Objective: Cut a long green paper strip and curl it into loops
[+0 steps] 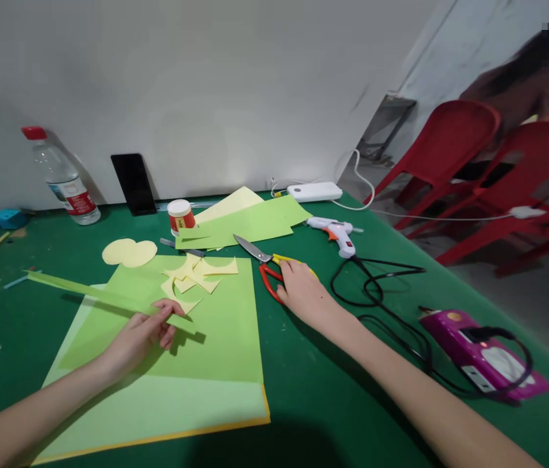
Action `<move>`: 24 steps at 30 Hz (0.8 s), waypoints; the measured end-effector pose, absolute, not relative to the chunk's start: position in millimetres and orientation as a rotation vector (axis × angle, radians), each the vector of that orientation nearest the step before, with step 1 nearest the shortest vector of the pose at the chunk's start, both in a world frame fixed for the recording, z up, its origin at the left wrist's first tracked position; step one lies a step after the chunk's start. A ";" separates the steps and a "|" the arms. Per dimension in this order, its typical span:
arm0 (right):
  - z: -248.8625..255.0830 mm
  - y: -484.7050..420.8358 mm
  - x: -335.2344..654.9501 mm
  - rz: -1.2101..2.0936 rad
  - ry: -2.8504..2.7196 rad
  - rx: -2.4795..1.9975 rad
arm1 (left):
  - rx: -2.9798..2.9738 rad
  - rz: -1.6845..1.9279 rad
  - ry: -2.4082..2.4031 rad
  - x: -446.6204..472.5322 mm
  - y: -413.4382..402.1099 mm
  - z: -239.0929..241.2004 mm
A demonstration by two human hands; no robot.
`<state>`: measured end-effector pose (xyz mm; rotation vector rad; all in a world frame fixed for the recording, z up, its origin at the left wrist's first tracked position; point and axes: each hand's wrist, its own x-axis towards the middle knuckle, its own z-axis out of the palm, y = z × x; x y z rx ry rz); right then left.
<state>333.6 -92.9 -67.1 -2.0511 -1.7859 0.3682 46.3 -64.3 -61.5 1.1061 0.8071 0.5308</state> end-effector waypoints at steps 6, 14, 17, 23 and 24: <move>-78.3 -83.6 345.7 0.392 -1.741 -2.169 | 1.109 0.546 0.787 47.6 -67.0 -63.4; -37.0 -101.5 342.6 0.802 -1.587 -1.831 | 1.170 0.671 0.823 41.1 -60.6 -38.8; -25.9 -108.5 317.1 1.074 -1.435 -1.500 | 1.181 0.772 0.831 37.4 -54.4 -16.9; -13.2 -115.5 265.2 1.779 -1.213 -0.884 | 1.035 1.065 0.702 37.5 -42.7 21.7; -10.8 -115.4 259.8 1.832 -1.227 -0.802 | 1.000 1.087 0.686 37.1 -40.9 24.0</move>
